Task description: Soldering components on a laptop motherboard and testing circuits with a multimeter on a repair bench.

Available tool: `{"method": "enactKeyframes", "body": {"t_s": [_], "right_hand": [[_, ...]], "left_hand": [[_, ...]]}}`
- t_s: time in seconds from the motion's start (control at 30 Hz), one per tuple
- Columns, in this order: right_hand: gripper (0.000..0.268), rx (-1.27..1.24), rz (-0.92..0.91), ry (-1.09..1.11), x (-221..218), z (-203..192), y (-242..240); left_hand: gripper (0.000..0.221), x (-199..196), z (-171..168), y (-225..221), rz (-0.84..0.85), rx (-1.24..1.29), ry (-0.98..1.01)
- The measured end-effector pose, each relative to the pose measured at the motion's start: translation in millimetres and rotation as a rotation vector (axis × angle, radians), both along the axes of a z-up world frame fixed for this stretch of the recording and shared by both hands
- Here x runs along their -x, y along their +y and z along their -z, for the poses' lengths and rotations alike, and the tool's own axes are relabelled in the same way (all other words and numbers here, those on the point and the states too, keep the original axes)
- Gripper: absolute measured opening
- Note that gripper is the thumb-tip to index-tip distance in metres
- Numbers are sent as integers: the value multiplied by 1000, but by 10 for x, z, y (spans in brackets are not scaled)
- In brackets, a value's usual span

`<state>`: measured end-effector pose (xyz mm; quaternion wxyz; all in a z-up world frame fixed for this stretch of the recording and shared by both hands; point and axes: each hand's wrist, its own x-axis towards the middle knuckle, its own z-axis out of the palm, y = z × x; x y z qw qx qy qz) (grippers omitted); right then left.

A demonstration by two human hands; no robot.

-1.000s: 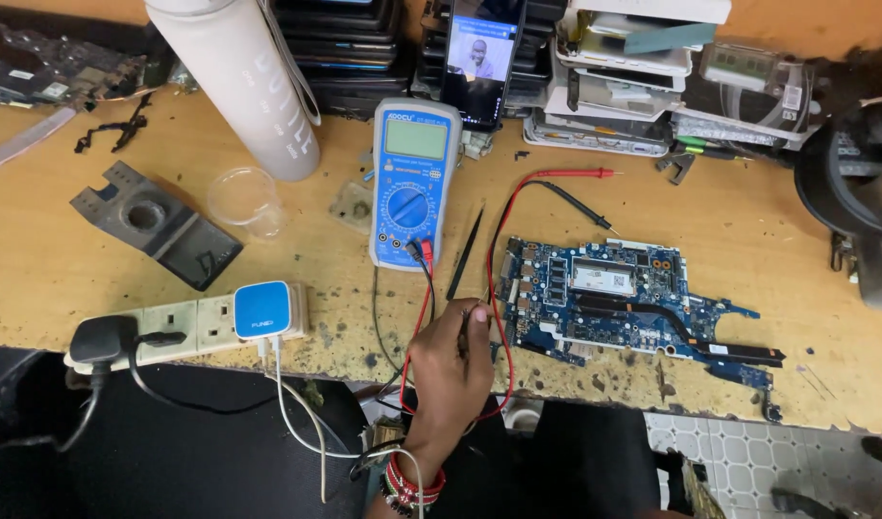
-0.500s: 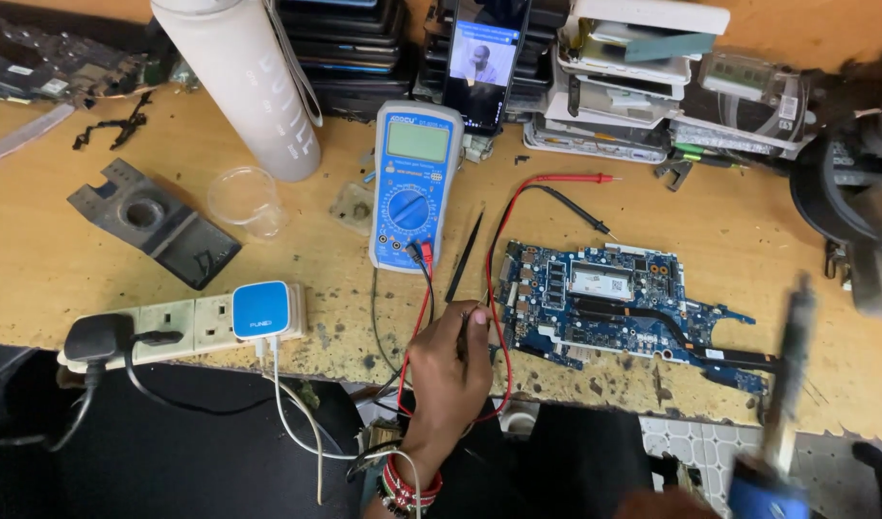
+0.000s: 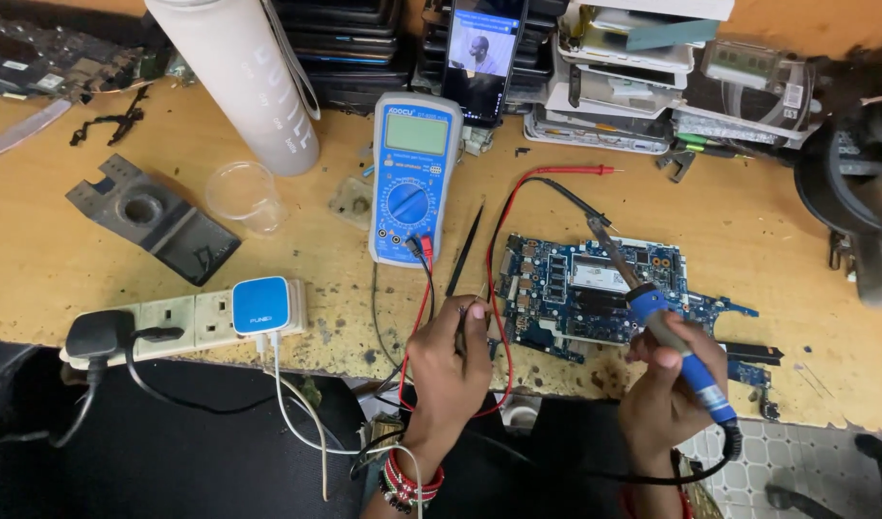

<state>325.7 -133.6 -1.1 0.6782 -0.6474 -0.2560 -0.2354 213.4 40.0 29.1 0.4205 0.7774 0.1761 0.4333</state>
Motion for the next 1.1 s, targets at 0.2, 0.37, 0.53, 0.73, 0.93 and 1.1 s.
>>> {"method": "enactKeyframes", "body": {"t_s": [0.2,0.37,0.53,0.73,0.93,1.1], "right_hand": [[44,-102,70,201,45,-73,68],[51,-119,113,282,26,-74,46],[44,-139,67,225,-14,-57,30],[41,-157,5,240,2,-123,53],[43,-156,-20,256,31,-144,55],[43,-166,-49,234,23,-135,61]], "left_hand": [[25,-10,27,-7,-15,5,10],[26,-21,15,-9,-38,-11,-10],[25,-11,-15,-18,-45,-26,6],[26,-16,-12,-16,-25,-18,39],[25,-4,-14,-25,-17,-24,64],[26,-6,2,-23,-19,-25,67]]}}
